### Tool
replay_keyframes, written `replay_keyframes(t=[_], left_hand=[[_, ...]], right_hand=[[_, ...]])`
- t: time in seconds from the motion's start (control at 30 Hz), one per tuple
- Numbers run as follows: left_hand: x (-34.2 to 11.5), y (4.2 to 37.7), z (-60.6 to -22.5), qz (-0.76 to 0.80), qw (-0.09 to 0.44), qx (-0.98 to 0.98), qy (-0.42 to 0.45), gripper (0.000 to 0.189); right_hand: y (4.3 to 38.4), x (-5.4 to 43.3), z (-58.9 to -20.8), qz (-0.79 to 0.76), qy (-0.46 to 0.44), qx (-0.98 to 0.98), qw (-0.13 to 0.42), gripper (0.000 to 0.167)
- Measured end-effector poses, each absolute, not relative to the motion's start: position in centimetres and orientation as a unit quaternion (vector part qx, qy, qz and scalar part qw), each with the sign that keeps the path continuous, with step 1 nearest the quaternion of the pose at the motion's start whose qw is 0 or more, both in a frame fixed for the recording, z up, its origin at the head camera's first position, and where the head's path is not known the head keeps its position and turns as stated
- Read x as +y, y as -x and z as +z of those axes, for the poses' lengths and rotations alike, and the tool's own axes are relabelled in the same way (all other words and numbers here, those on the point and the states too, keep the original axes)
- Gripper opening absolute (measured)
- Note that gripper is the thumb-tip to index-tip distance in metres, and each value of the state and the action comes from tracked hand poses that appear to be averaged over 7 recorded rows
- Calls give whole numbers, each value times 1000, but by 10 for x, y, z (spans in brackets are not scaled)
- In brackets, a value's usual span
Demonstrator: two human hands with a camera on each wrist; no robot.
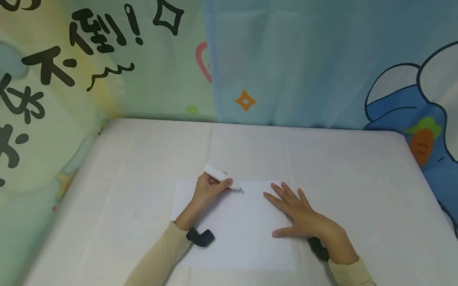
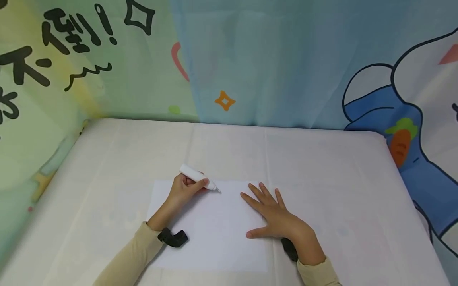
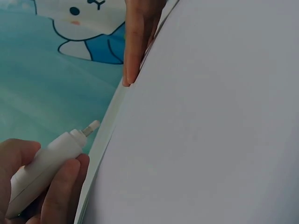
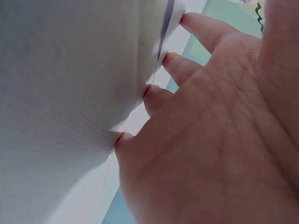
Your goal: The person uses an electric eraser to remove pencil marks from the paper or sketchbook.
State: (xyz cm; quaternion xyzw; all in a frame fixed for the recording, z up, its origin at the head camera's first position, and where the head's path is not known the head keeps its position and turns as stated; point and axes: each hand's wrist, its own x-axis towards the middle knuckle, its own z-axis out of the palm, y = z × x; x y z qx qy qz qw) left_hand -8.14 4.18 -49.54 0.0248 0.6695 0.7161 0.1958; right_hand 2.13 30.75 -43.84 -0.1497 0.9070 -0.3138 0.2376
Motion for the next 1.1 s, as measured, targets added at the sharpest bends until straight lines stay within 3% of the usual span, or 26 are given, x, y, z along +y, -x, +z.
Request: replay_keyframes(t=[0.43, 0.93, 1.1], left_hand=[[40, 83, -494, 688, 148, 710, -16, 26], [39, 77, -500, 704, 154, 693, -4, 27], [40, 90, -493, 695, 154, 702, -18, 29]], right_hand=[[-21, 304, -435, -315, 148, 907, 238, 97], [-27, 302, -440, -307, 145, 907, 250, 98], [-15, 303, -435, -288, 147, 912, 251, 99]])
